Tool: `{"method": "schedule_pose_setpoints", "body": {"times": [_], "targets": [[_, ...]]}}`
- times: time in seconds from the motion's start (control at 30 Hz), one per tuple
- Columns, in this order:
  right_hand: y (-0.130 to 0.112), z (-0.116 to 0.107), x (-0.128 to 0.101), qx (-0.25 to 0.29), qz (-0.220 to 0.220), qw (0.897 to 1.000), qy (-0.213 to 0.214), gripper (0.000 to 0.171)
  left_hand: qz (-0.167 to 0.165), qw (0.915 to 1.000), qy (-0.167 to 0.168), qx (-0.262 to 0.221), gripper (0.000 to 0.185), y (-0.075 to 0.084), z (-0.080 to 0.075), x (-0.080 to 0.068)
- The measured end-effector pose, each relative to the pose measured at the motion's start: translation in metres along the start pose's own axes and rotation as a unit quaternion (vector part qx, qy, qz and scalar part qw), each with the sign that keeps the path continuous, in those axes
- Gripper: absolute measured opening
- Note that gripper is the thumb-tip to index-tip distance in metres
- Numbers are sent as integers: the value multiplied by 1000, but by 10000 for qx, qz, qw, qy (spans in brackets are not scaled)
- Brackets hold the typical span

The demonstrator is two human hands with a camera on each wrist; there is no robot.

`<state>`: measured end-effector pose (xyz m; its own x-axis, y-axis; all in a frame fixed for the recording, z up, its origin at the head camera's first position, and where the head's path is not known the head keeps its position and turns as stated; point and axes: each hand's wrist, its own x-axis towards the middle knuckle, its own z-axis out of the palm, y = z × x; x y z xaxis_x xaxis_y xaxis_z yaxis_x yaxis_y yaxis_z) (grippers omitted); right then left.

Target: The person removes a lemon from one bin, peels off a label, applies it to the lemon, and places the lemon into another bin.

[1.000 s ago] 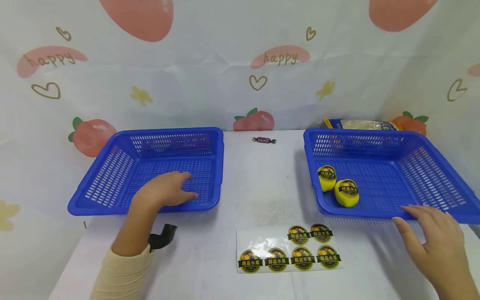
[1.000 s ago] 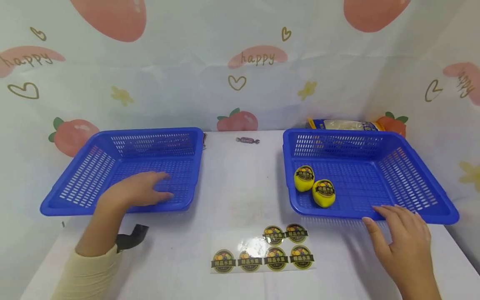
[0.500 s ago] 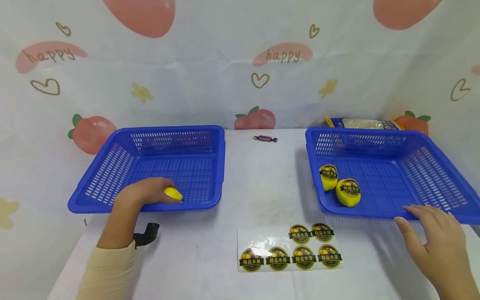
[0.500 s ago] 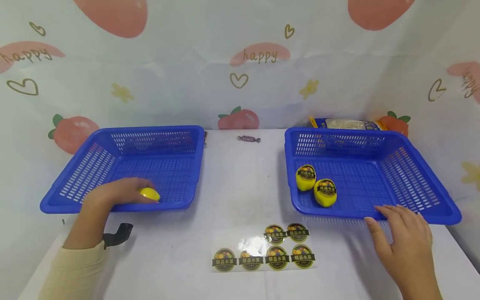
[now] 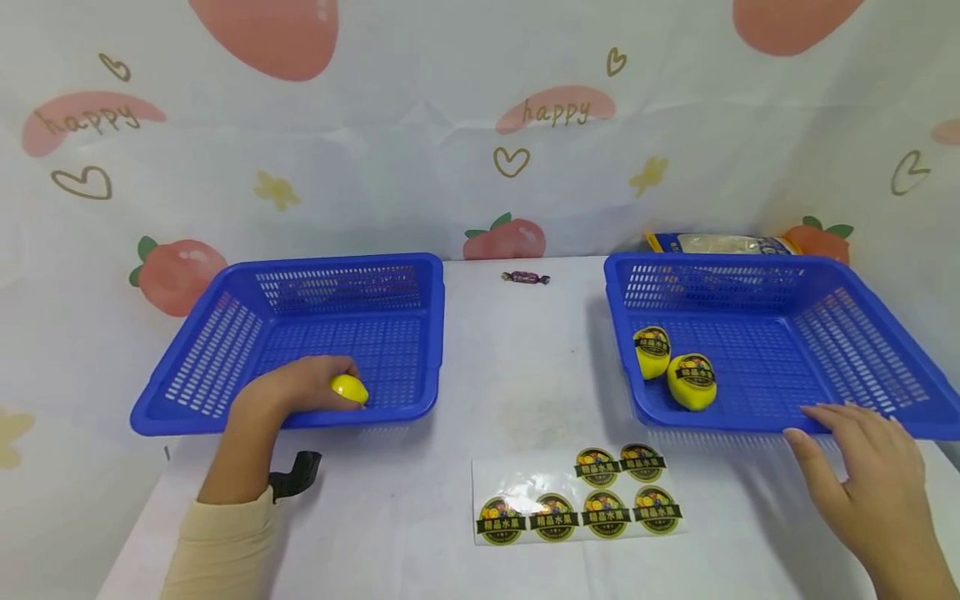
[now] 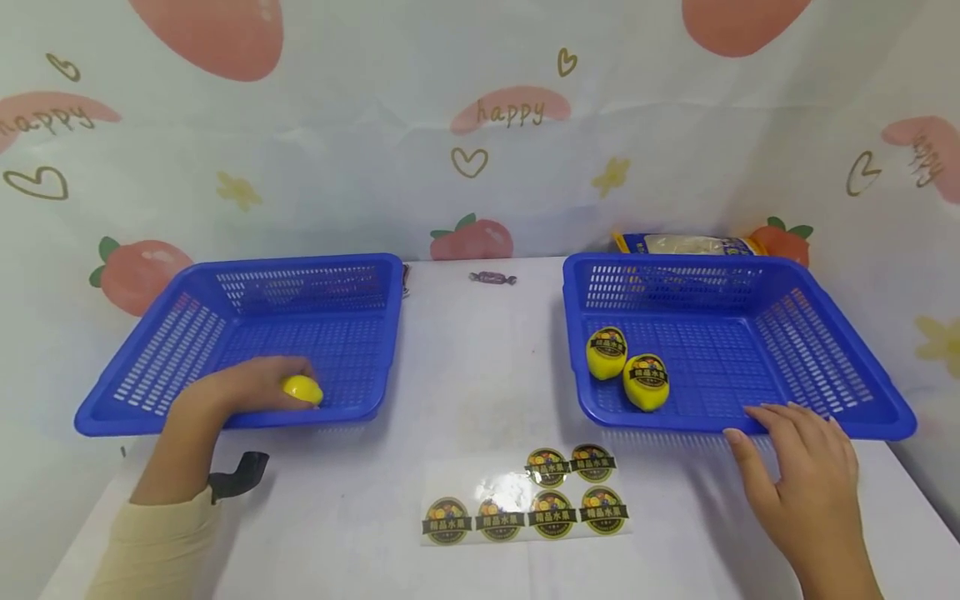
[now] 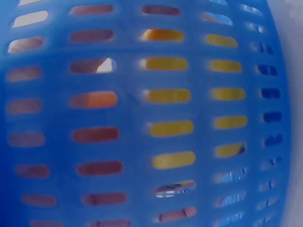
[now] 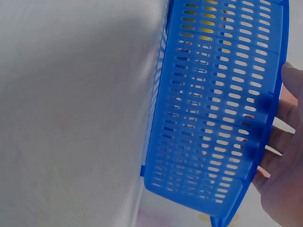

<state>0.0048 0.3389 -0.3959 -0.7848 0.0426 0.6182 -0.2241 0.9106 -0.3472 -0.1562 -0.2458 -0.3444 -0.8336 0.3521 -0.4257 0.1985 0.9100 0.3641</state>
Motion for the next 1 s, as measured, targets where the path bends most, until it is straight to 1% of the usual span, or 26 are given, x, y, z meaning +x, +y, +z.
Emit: {"method": "schedule_pose_setpoints", "body": {"times": [0.1,0.2,0.37,0.5,0.67,0.83,1.0], "targets": [[0,1,1,57,-47,10000,38,47,290,9990,295,-142,47,1,0,-1],[0,1,1,80,-89,9999,88,49,508,9966,594,-246,51,3,-2,-2],[-1,0,0,36,-27,10000,44,49,712,9923,944,-362,56,10,-4,-5],[-2,0,1,21,-9,10000,14,48,898,9879,1192,-415,54,16,-4,-4],[-2,1,-1,23,18,10000,15,47,1077,9829,1409,-506,55,33,-6,-5],[-1,1,0,59,-53,9999,80,49,1388,9751,1617,-611,55,55,-5,-9],[-1,2,0,60,-82,9999,100,50,1777,9658,1808,-551,53,77,-5,-12]]}}
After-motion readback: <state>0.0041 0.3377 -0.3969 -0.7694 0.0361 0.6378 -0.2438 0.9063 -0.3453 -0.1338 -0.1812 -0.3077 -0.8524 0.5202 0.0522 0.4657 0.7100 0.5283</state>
